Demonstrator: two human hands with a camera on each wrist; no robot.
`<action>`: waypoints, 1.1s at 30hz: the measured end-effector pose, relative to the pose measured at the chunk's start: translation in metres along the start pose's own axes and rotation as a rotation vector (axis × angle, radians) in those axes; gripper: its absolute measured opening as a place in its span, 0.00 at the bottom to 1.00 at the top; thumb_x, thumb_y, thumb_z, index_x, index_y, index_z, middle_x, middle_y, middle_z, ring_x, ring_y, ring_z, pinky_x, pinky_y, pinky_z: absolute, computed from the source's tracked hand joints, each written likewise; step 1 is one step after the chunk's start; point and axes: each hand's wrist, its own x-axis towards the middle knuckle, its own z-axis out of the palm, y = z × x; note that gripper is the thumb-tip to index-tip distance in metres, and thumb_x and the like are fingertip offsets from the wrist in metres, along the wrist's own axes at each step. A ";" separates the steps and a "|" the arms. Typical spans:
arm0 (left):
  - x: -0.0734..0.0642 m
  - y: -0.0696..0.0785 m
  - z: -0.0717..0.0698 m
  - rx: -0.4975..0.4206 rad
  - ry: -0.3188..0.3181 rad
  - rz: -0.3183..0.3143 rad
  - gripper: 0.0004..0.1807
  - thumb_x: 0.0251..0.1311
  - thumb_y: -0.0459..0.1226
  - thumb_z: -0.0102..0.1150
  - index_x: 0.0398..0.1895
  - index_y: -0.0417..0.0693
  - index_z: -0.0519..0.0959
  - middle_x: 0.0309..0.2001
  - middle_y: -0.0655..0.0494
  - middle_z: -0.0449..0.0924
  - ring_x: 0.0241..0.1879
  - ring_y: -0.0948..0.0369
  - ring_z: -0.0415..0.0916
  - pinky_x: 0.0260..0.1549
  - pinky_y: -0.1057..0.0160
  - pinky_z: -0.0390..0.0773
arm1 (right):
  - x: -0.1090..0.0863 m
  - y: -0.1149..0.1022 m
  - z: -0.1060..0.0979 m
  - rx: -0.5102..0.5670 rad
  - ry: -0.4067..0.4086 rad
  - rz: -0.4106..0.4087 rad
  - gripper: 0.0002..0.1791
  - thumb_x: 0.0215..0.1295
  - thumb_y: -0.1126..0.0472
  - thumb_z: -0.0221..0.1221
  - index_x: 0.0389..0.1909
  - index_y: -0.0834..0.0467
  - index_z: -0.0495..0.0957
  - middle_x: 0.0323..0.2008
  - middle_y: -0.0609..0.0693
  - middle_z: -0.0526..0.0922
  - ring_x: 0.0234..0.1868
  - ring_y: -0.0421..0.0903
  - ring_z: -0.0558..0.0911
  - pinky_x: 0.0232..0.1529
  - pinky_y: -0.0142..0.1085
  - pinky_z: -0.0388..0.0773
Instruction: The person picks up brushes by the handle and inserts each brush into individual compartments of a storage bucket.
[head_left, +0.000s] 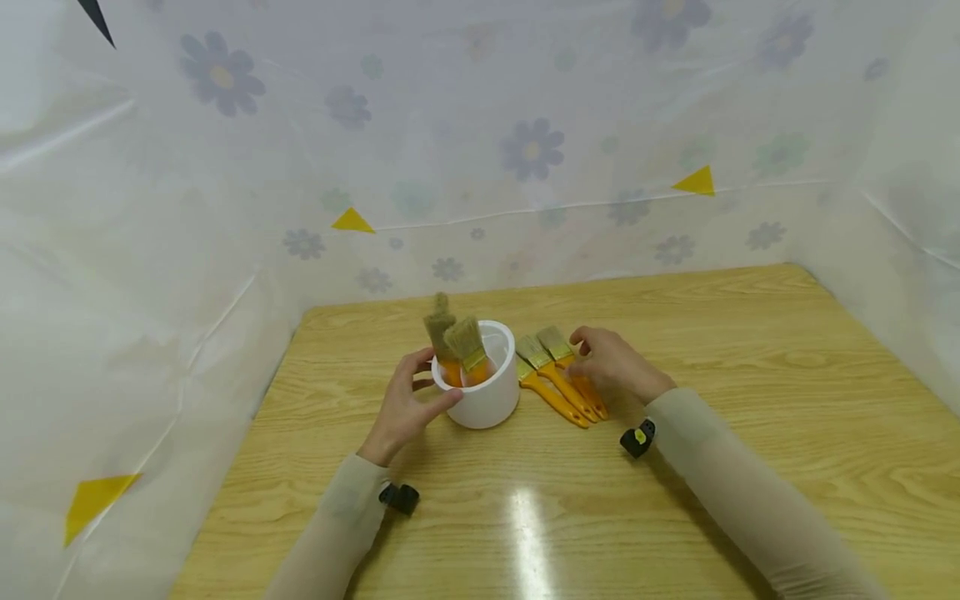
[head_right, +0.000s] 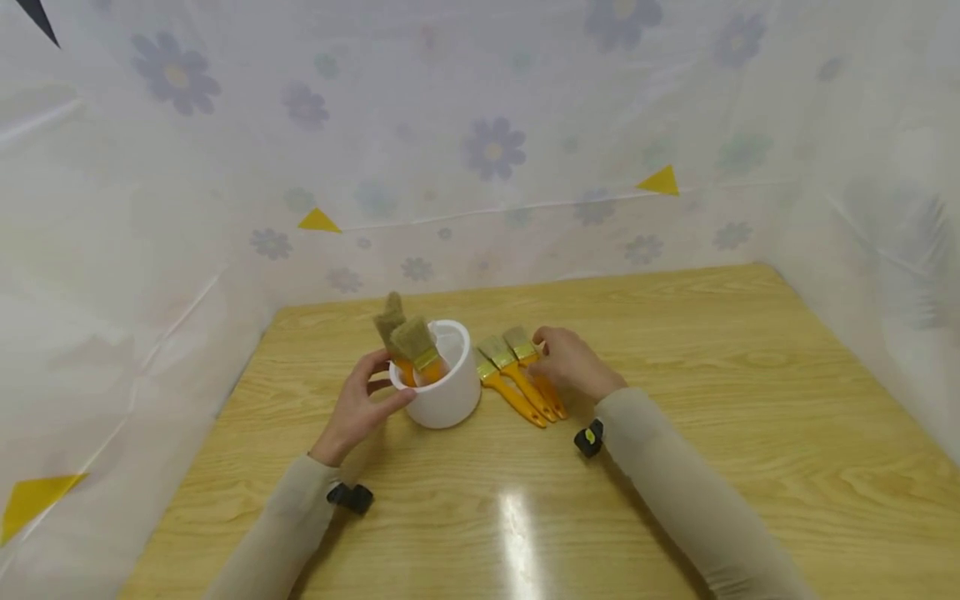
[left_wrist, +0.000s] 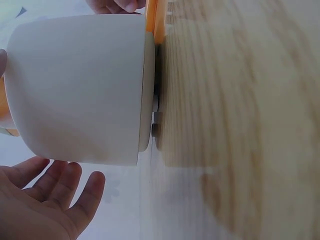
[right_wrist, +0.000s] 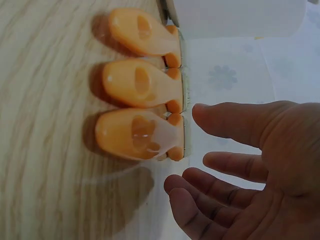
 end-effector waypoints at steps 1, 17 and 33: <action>0.000 -0.001 0.000 0.003 0.001 0.001 0.39 0.55 0.37 0.68 0.68 0.40 0.61 0.63 0.42 0.62 0.60 0.45 0.63 0.58 0.42 0.68 | 0.001 0.001 0.000 -0.006 -0.002 -0.003 0.29 0.62 0.58 0.62 0.61 0.64 0.67 0.50 0.62 0.74 0.47 0.56 0.75 0.44 0.48 0.76; 0.003 -0.024 0.002 0.028 0.027 0.014 0.39 0.53 0.47 0.70 0.67 0.54 0.63 0.62 0.54 0.64 0.58 0.55 0.65 0.56 0.49 0.72 | 0.013 0.004 0.007 -0.090 -0.007 -0.030 0.27 0.60 0.57 0.64 0.57 0.63 0.71 0.46 0.59 0.77 0.44 0.54 0.77 0.43 0.47 0.77; -0.004 0.014 -0.003 -0.017 -0.018 -0.013 0.38 0.57 0.36 0.67 0.68 0.36 0.60 0.64 0.40 0.62 0.61 0.44 0.63 0.58 0.40 0.67 | 0.010 0.007 0.004 -0.115 -0.011 -0.028 0.24 0.59 0.67 0.59 0.58 0.63 0.71 0.47 0.60 0.77 0.45 0.55 0.76 0.43 0.48 0.77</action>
